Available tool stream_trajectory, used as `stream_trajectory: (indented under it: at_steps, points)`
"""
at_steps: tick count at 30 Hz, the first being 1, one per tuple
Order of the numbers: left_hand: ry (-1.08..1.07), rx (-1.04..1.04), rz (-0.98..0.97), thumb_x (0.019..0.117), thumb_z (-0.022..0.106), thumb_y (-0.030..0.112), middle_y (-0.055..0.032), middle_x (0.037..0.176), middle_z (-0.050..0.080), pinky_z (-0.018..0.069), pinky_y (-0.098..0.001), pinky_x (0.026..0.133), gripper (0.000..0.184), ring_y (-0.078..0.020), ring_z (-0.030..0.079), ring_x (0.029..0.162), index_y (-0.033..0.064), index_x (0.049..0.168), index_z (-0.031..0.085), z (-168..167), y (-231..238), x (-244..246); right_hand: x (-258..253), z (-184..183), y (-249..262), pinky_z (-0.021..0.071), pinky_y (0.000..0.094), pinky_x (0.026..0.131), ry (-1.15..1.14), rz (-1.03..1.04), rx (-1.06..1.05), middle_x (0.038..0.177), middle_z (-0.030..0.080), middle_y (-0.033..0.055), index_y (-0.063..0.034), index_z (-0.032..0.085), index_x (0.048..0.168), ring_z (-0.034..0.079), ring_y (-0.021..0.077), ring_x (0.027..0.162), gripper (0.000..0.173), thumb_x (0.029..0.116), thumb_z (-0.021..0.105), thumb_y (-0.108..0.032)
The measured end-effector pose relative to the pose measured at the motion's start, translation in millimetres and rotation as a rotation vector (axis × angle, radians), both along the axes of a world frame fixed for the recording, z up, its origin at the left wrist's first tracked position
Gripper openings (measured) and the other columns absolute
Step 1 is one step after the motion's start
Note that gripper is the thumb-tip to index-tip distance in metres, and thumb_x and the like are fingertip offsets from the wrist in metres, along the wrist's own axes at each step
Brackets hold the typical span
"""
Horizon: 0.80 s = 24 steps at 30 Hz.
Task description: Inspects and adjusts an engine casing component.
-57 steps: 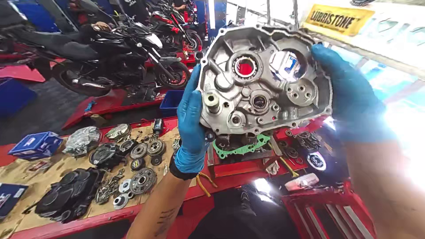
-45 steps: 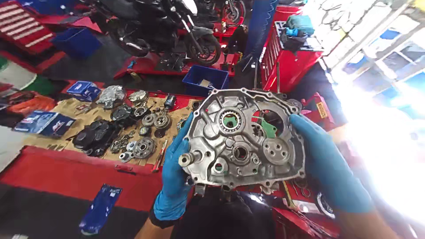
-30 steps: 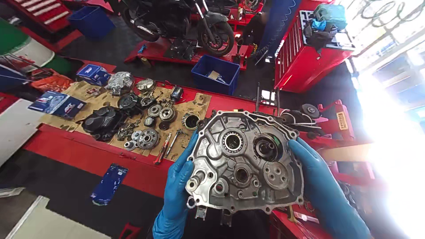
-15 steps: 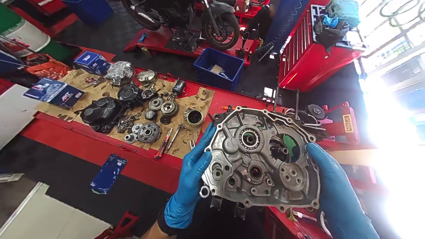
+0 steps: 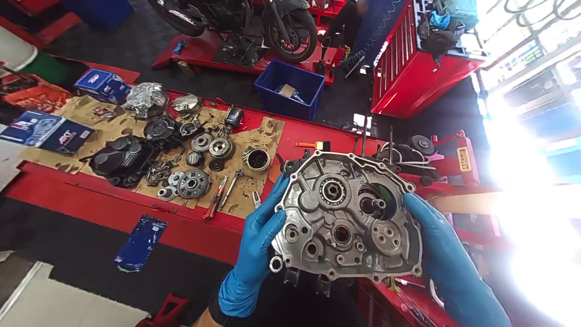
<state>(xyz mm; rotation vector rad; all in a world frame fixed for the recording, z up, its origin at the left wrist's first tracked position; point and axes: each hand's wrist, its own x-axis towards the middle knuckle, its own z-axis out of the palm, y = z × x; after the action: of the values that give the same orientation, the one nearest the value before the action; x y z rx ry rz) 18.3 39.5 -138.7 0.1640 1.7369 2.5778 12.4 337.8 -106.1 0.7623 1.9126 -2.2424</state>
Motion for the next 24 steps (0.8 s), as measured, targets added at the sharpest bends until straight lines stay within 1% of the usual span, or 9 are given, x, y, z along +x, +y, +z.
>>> stream_trajectory:
  at_steps: [3,5,8,12,15,18,21,24]
  points:
    - [-0.013,0.012,0.003,0.1037,0.045,0.014,-0.0161,0.159,0.042,0.0422,-0.0331,0.116,0.048,-0.0217,0.048,0.143,-0.0067,0.147,0.049,-1.0,0.2,0.8,-1.8,-2.5,4.4,0.0628,0.0307,0.079,-0.022,0.036,0.004,0.103,0.074,0.0072,-0.009,0.066,0.123,0.073,0.0139,0.092,0.032,0.1026,0.054,-0.031]
    - [-0.016,0.02,0.001,0.1035,0.045,0.013,-0.0164,0.159,0.043,0.0435,-0.0324,0.115,0.048,-0.0211,0.049,0.141,-0.0072,0.147,0.048,-2.2,0.5,1.1,-3.7,-1.7,7.8,0.0631,0.0316,0.078,-0.047,0.074,0.024,0.102,0.074,0.0072,-0.0103,0.067,0.123,0.073,0.0144,0.091,0.034,0.1021,0.055,-0.034]
    - [-0.023,0.029,0.009,0.1023,0.046,0.011,-0.0167,0.158,0.044,0.0452,-0.0324,0.114,0.048,-0.0212,0.051,0.139,-0.0073,0.147,0.049,-2.2,1.3,1.2,-6.3,2.0,15.8,0.0633,0.0316,0.073,-0.09,0.156,0.104,0.098,0.074,0.0058,-0.0114,0.067,0.12,0.073,0.0143,0.086,0.036,0.1011,0.057,-0.04]
    - [-0.033,0.012,0.028,0.1016,0.048,0.012,-0.0162,0.157,0.046,0.0463,-0.0325,0.113,0.048,-0.0215,0.053,0.138,-0.0068,0.145,0.051,-2.5,0.4,0.4,-12.6,0.7,27.0,0.0615,0.031,0.074,-0.167,0.27,0.251,0.097,0.074,0.0023,-0.0143,0.069,0.116,0.072,0.0127,0.088,0.041,0.0984,0.059,-0.05]
    - [-0.049,0.034,0.034,0.1011,0.048,0.011,-0.016,0.155,0.049,0.0476,-0.0322,0.111,0.047,-0.0209,0.055,0.136,-0.0065,0.144,0.053,-2.2,0.1,-0.2,-17.1,-0.8,30.2,0.0592,0.0297,0.069,-0.193,0.299,0.295,0.092,0.073,0.0015,-0.0147,0.07,0.11,0.07,0.0119,0.082,0.04,0.0969,0.061,-0.052]
    - [-0.052,0.038,0.026,0.1017,0.049,0.012,-0.0146,0.154,0.05,0.0482,-0.0311,0.11,0.047,-0.0194,0.056,0.134,-0.0057,0.145,0.052,-2.1,-0.5,-1.2,-19.3,2.5,33.4,0.0556,0.0271,0.064,-0.223,0.333,0.316,0.088,0.07,-0.0009,-0.0157,0.07,0.106,0.067,0.0099,0.078,0.038,0.0961,0.062,-0.052]
    - [-0.056,0.022,0.021,0.1005,0.05,0.012,-0.0143,0.152,0.052,0.0499,-0.0304,0.108,0.048,-0.018,0.059,0.131,-0.0058,0.145,0.052,0.2,-1.3,-2.7,-20.6,3.2,35.2,0.0555,0.0262,0.063,-0.242,0.347,0.281,0.089,0.07,-0.0003,-0.0144,0.068,0.107,0.067,0.0097,0.076,0.037,0.0961,0.064,-0.049]
    - [-0.058,0.019,0.022,0.0998,0.049,0.01,-0.0139,0.151,0.053,0.05,-0.0303,0.108,0.049,-0.0178,0.059,0.13,-0.0056,0.146,0.051,0.9,-1.2,-3.4,-22.4,4.2,34.6,0.0557,0.026,0.063,-0.253,0.345,0.281,0.088,0.07,-0.0004,-0.0142,0.067,0.106,0.067,0.0093,0.076,0.035,0.096,0.065,-0.048]
